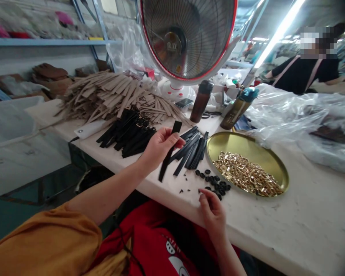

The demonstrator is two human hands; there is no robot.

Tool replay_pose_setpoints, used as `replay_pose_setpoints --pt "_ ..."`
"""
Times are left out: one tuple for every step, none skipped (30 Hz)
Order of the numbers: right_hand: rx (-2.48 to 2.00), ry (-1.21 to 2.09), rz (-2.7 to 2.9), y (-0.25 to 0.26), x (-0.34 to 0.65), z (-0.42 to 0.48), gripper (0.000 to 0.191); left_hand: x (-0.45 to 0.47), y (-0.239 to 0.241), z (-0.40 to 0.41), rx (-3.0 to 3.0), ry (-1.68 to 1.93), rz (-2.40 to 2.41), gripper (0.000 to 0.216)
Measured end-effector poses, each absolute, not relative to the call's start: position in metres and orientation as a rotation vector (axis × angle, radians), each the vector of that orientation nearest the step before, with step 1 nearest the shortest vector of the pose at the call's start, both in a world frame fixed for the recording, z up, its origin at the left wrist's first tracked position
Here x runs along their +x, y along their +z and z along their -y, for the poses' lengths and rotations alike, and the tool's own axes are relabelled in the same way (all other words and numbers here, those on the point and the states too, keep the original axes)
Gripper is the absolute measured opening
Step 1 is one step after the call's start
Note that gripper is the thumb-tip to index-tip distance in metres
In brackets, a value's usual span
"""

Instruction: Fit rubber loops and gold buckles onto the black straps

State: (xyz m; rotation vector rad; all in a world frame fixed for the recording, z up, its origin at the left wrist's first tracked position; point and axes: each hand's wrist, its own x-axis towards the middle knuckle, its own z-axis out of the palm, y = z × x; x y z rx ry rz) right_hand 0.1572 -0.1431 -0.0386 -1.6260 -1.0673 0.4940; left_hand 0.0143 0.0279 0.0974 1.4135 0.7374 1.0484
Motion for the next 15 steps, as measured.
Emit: replay_pose_setpoints --pt "-1.636 0.476 1.043 -0.036 0.161 0.146 0.025 0.014 0.096 -0.021 1.343 0.988 -0.726 0.014" --pt "-1.658 0.443 1.020 -0.033 0.168 0.149 0.025 0.014 0.091 -0.014 1.273 0.898 -0.726 0.013" --pt "-1.694 0.401 0.999 -0.030 0.175 0.152 0.026 0.014 0.083 -0.005 1.191 0.790 -0.742 0.013" --pt "-1.740 0.354 0.977 -0.027 0.184 0.155 0.027 0.015 0.073 0.005 1.089 0.655 -0.762 0.012" --pt "-1.795 0.309 0.963 -0.025 0.195 0.157 0.028 0.016 0.061 0.015 0.958 0.513 -0.792 0.009" --pt "-1.851 0.268 0.951 -0.023 0.205 0.158 0.029 0.017 0.049 0.026 0.814 0.394 -0.824 0.004" --pt "-1.902 0.236 0.949 -0.021 0.215 0.159 0.030 0.017 0.039 0.036 0.694 0.289 -0.830 0.009" --pt "-1.947 0.208 0.960 -0.020 0.225 0.158 0.031 0.018 0.030 0.046 0.599 0.216 -0.823 0.016" --pt "-1.983 0.180 0.986 -0.019 0.233 0.155 0.031 0.018 0.024 0.055 0.538 0.152 -0.811 0.022" --pt "-2.012 0.151 1.031 -0.018 0.240 0.152 0.031 0.018 0.021 0.061 0.512 0.082 -0.792 0.026" --pt "-2.035 0.124 1.091 -0.018 0.245 0.146 0.030 0.018 0.019 0.066 0.510 0.019 -0.772 0.028" --pt "-2.057 0.104 1.162 -0.017 0.249 0.140 0.029 0.017 0.020 0.068 0.524 -0.026 -0.756 0.029" --pt "-2.078 0.087 1.239 -0.016 0.251 0.132 0.028 0.017 0.022 0.067 0.543 -0.047 -0.743 0.029" --pt "-2.098 0.071 1.313 -0.015 0.252 0.123 0.028 0.017 0.024 0.065 0.556 -0.039 -0.737 0.029" --pt "-2.115 0.058 1.379 -0.013 0.252 0.114 0.027 0.018 0.027 0.060 0.559 -0.006 -0.736 0.028"
